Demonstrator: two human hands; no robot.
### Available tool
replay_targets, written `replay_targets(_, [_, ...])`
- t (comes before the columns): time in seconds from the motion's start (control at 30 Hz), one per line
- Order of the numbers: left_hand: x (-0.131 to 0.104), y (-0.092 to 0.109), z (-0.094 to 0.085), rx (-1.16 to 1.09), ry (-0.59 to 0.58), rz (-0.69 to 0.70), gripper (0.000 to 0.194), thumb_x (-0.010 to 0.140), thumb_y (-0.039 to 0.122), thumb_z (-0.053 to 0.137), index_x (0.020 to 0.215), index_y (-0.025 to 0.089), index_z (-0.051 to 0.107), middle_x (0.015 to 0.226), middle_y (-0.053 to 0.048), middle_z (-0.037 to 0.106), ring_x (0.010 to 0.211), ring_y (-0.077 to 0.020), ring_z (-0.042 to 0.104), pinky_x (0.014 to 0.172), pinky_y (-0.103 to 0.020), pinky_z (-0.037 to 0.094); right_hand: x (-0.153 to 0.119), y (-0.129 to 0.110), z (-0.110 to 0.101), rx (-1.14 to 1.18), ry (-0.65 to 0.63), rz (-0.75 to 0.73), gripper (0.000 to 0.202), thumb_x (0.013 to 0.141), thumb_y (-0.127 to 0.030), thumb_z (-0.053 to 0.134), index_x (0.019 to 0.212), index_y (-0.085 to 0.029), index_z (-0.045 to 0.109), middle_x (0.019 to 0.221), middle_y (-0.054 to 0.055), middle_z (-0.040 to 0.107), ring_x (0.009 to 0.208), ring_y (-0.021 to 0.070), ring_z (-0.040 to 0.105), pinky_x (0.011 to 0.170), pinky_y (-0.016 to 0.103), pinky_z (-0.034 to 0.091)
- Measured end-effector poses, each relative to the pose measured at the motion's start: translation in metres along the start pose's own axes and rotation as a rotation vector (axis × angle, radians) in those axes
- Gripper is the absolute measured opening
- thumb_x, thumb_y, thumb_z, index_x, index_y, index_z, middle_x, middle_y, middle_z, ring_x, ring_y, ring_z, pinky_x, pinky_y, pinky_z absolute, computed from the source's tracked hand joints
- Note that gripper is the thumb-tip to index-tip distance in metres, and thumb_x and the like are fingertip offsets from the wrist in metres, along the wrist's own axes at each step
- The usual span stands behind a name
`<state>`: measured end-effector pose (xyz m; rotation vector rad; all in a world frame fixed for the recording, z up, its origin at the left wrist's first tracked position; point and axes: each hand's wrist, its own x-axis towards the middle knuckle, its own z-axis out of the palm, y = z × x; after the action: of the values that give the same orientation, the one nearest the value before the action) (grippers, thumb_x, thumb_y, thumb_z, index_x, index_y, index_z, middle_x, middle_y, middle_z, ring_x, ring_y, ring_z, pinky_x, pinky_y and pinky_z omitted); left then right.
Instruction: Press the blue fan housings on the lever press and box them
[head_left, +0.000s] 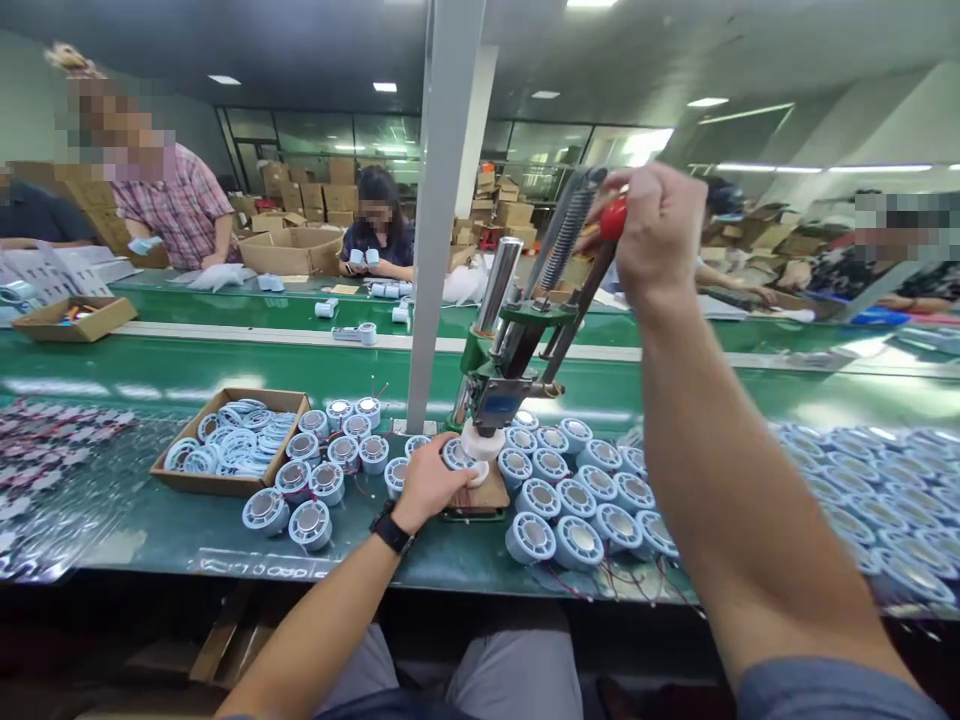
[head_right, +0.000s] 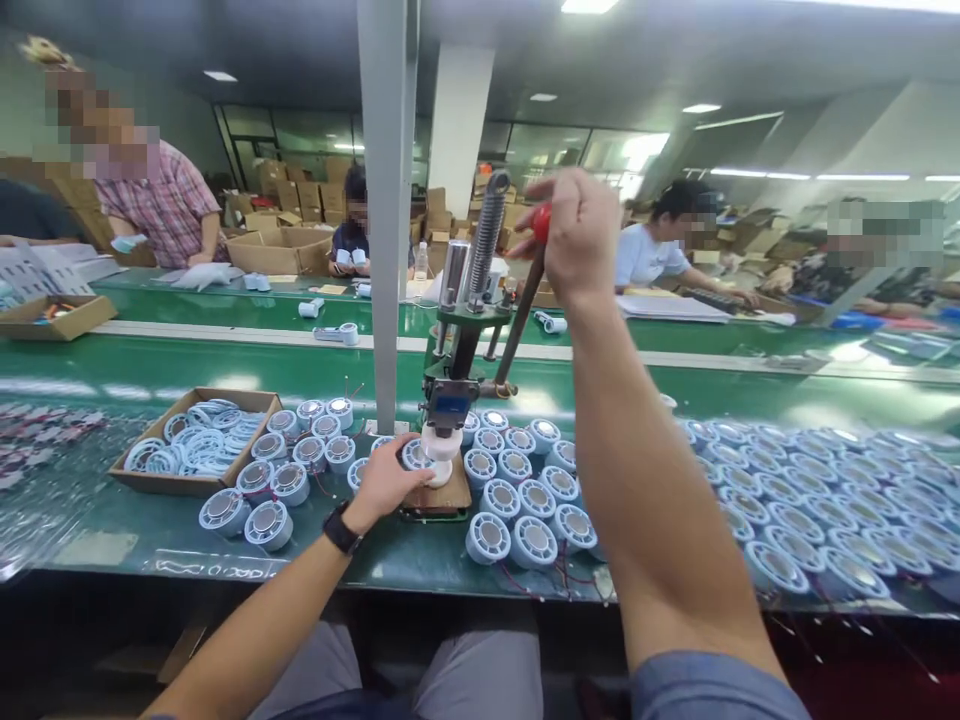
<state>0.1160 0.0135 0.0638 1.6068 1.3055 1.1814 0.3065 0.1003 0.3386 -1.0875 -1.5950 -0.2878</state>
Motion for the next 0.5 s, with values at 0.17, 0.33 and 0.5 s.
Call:
replay_targets(0.17, [0.027, -0.019, 0.029, -0.211, -0.099, 0.050, 0.052, 0.062, 0.010, 0.082, 0.111, 0.012, 0.065, 0.109, -0.010, 0.072, 0.100, -0.0251, 0.066, 0.092, -0.037, 0.050, -0.001, 0.010, 0.021, 0.165, -0.049, 0.057, 0.087, 0.086, -0.044, -0.005, 0.103, 0.015, 0.057, 0.097, 0.022, 0.068, 0.064, -0.0004, 0.065, 0.052, 0.018, 0.033])
replay_targets(0.33, [0.019, -0.032, 0.029, -0.241, -0.141, 0.058, 0.058, 0.068, 0.013, 0.080, 0.123, 0.014, 0.060, 0.121, -0.012, 0.067, 0.112, -0.0261, 0.062, 0.102, -0.040, 0.046, -0.001, -0.008, -0.007, 0.278, -0.099, 0.120, 0.092, 0.075, -0.040, -0.011, 0.101, 0.016, 0.057, 0.095, 0.018, 0.067, 0.065, 0.0019, 0.064, 0.053, 0.026, 0.032])
replay_targets(0.5, [0.010, -0.037, 0.034, -0.227, -0.057, 0.026, 0.082, 0.067, 0.011, 0.079, 0.141, 0.013, 0.044, 0.140, -0.016, 0.053, 0.130, -0.0294, 0.049, 0.116, -0.045, 0.033, -0.135, -0.028, -0.052, 0.333, 0.212, -0.098, 0.039, 0.090, -0.030, 0.039, 0.103, -0.014, 0.071, 0.092, 0.004, 0.070, 0.086, 0.0162, 0.069, 0.072, 0.037, 0.045])
